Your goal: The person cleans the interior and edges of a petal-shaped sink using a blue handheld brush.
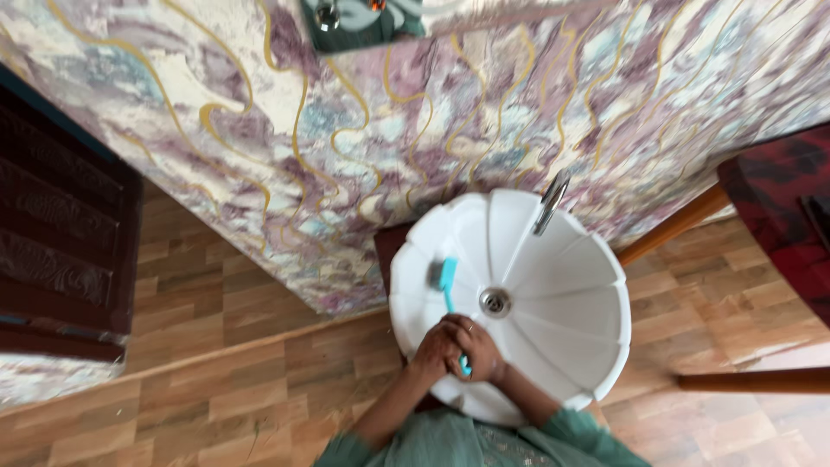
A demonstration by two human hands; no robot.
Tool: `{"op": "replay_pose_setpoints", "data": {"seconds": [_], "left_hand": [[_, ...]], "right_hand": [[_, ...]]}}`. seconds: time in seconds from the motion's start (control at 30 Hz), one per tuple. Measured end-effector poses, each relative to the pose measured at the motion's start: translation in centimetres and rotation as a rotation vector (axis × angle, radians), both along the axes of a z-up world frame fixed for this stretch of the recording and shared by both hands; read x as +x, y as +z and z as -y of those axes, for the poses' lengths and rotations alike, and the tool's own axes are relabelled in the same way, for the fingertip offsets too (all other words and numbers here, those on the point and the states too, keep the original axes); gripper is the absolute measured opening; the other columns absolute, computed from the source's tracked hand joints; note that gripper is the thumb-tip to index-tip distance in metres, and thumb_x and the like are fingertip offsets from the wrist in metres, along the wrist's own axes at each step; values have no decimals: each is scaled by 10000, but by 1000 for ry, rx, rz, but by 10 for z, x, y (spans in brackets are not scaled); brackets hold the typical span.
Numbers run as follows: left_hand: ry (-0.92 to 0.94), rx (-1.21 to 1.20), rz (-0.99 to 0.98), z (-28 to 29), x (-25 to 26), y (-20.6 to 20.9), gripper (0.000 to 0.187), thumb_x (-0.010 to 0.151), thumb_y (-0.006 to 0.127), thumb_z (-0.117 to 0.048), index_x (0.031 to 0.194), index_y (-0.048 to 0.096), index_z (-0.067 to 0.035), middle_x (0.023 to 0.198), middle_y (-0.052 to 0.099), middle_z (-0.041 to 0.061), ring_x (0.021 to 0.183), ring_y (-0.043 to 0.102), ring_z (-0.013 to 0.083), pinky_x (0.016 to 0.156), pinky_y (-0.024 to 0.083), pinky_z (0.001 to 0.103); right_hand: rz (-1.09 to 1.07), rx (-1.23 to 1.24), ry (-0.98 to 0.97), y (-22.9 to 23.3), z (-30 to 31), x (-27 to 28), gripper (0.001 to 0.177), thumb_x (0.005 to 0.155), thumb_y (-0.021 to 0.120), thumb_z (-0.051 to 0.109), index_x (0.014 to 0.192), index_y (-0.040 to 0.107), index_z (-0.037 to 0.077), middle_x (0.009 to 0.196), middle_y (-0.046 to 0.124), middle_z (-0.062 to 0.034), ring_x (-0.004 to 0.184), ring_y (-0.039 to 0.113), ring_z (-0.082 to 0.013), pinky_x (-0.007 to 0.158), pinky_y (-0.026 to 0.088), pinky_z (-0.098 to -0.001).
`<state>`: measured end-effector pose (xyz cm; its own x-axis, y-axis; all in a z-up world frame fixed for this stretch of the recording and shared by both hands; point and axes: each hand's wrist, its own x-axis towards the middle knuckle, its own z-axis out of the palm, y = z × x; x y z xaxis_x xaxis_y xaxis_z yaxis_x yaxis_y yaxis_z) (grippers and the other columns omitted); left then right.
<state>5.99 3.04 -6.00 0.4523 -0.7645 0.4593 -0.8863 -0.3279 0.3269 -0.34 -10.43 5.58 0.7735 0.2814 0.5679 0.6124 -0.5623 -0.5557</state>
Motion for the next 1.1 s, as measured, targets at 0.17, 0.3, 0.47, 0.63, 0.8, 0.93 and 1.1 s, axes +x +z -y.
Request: {"op": "replay_pose_setpoints", "data": {"seconds": [0.17,0.3,0.47,0.63,0.8,0.93,1.1], "left_hand": [[32,-93,-361,19,-32,35,209,829,684,-199,968,654,-45,973,698,161,938,665,363,796,545,474],[-25,-20,-568,-11,-83,69,245,857,677,-188,1036,639,-25,1030,677,194,973,647,382,826,539,471],[-150,-250,-475,31,-25,5,356,870,658,-160,1189,624,-6,1188,642,248,1095,604,413,920,519,457],[-28,172,-842,61,-4,6,388,928,616,-270,1259,611,-67,1312,649,189,1229,621,334,1030,521,423],[-206,104,-783,55,-51,4,448,897,653,-238,1293,584,-41,1351,569,208,1283,528,356,1081,434,460],[-82,-111,-215,88,-36,-3,274,896,656,-244,1120,682,-88,1219,689,117,1243,616,308,1136,469,481],[-69,39,-524,91,-25,25,253,878,667,-281,1030,703,-81,1081,735,154,1063,683,336,929,553,452]], "right_hand": [[-91,-207,-39,50,18,-18,567,790,666,355,1219,598,-9,1176,656,-263,1041,645,-437,907,540,-486],[-602,-226,-63,84,22,-53,534,784,647,362,1221,627,55,901,682,-195,845,674,-373,787,545,-465],[-54,-100,-15,61,16,-26,378,834,611,262,1140,617,40,989,670,-240,823,651,-413,732,537,-457],[-478,-129,-140,87,41,-11,308,852,595,284,1069,645,71,966,688,-178,866,661,-410,768,537,-493],[-525,-237,-229,75,33,-59,321,821,600,322,1044,653,98,939,686,-152,900,684,-363,800,541,-472],[-263,-75,-214,39,60,-35,460,797,599,273,1191,636,39,1026,643,-217,884,639,-422,798,542,-484],[-381,62,-187,64,76,-17,405,883,566,269,1196,627,19,1091,693,-223,991,665,-440,864,547,-471]]}}
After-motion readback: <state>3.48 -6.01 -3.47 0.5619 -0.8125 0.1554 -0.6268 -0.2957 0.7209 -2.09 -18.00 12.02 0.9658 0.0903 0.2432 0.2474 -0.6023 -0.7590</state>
